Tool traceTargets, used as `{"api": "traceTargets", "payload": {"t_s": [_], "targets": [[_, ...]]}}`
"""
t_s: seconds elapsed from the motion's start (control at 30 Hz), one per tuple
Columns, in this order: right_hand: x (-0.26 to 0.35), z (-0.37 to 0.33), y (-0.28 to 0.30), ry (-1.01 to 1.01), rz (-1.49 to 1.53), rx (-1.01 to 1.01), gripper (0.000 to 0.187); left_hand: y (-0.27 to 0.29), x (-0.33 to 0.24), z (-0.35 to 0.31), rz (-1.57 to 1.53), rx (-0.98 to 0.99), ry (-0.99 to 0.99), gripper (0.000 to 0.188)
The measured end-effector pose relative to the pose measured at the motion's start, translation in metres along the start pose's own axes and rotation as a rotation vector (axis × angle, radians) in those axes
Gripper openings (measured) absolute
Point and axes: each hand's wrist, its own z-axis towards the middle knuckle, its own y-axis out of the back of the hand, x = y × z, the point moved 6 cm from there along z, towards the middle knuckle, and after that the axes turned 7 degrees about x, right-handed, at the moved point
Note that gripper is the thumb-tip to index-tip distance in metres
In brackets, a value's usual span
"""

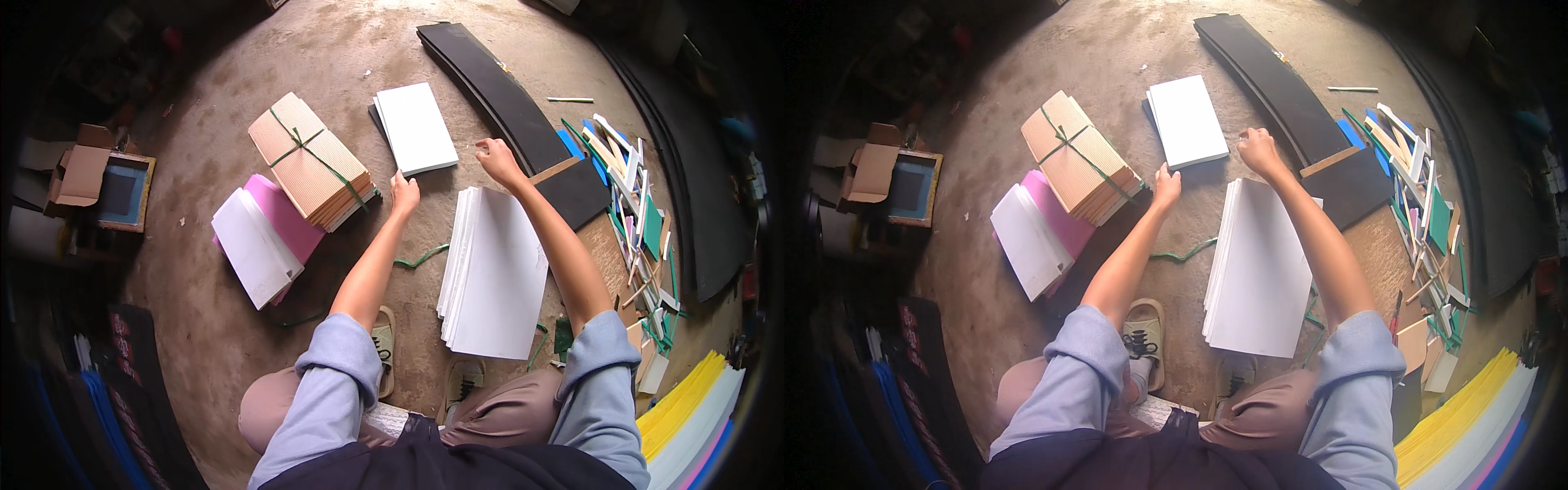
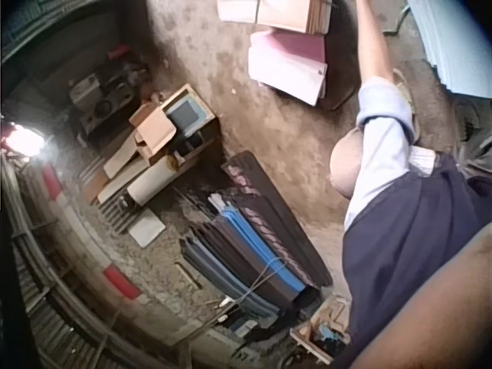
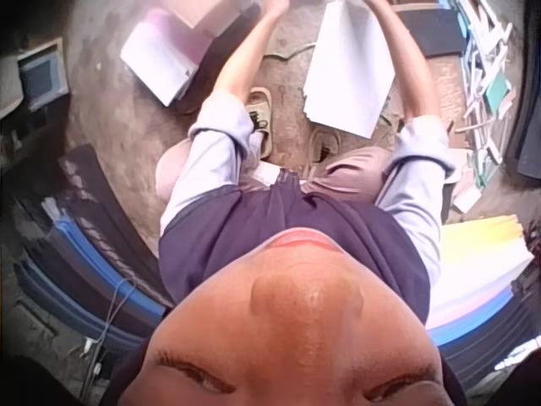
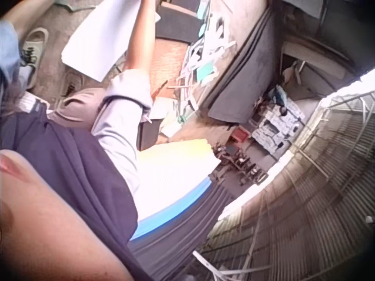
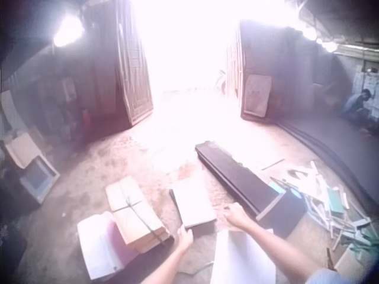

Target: The person assembles stacks of white paper sheets between green and black covers, then wraps and ties each stack with green plastic strapping. The person uses scissors to cut the strapping and secures the bundles with knots.

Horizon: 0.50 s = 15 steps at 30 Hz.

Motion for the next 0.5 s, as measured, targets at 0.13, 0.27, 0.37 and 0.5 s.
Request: {"api": "traceTargets", "payload": {"t_s": [0.13, 0.27, 0.37, 0.5], "targets": [[-0.014, 0.072, -0.063, -0.253, 0.103, 0.230, 0.038, -0.009, 0.023, 0.033, -0.031, -0.075, 0.070, 0.063], [-0.038, 0.102, -0.118, -0.407, 0.201, 0.470, 0.046, -0.017, 0.034, 0.040, -0.070, -0.181, 0.038, 0.054], [-0.052, 0.117, -0.132, -0.387, 0.035, 0.500, 0.043, -0.020, 0.027, 0.034, -0.070, -0.250, 0.069, 0.045], [-0.049, 0.134, -0.106, -0.477, 0.131, 0.467, 0.055, -0.012, 0.004, 0.044, -0.295, -0.287, 0.068, 0.044]]}}
